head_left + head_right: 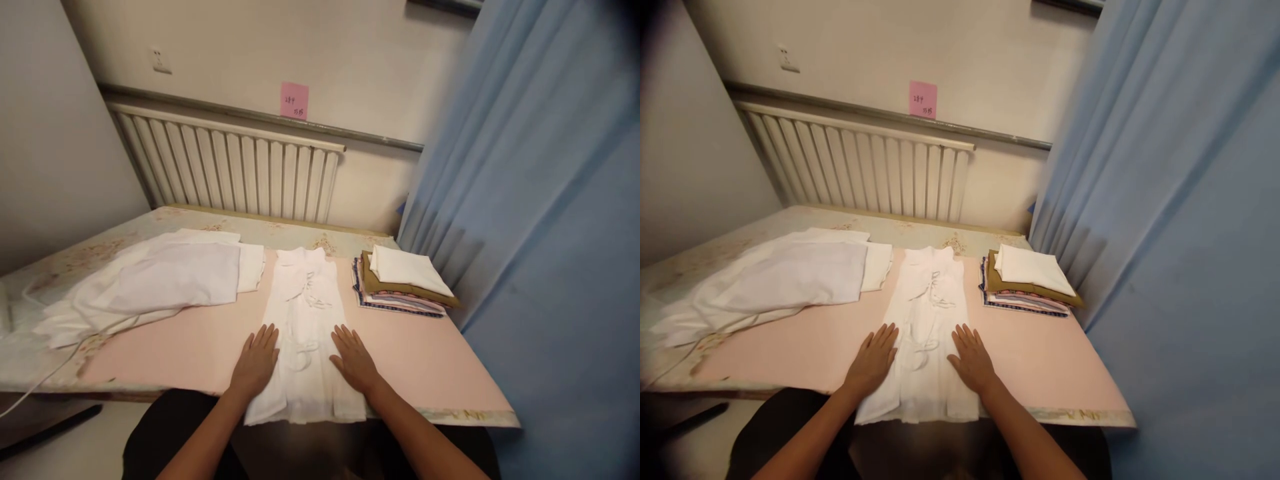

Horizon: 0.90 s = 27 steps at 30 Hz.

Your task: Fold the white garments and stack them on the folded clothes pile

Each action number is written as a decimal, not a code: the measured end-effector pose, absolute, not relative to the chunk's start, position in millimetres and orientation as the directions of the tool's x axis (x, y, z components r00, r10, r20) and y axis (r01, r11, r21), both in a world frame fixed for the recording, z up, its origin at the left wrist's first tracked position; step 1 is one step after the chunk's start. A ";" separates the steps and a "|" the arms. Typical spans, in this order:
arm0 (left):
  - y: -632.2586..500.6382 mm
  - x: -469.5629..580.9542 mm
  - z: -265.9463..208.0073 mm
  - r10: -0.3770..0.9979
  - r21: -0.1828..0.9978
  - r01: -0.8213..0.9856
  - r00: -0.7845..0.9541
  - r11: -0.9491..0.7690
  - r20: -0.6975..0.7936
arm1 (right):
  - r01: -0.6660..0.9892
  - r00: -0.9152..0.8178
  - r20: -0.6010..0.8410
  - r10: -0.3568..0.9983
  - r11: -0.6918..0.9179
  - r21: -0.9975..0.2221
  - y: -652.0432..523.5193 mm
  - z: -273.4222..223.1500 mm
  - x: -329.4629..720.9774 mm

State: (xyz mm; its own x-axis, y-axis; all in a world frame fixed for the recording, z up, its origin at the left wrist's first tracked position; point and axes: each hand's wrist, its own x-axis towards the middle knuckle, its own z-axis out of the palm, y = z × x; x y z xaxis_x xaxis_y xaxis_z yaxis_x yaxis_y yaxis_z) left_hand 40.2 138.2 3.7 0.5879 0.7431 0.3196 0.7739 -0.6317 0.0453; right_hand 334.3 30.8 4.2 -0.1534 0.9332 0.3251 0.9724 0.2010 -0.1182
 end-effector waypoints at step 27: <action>52.9 -6.5 -7.6 0.554 -0.125 0.583 0.808 -0.803 0.201 | 0.935 -0.319 0.175 0.931 0.339 -0.101 -69.3 9.6 322.3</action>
State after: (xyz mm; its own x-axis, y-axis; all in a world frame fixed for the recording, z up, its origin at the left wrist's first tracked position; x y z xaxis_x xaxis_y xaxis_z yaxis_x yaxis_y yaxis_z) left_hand -6.5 52.9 -7.6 0.8075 0.5544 0.2013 0.5826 -0.8031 -0.1249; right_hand 322.3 -69.3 9.6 -0.3189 0.9314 0.1754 0.9353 0.3392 -0.1005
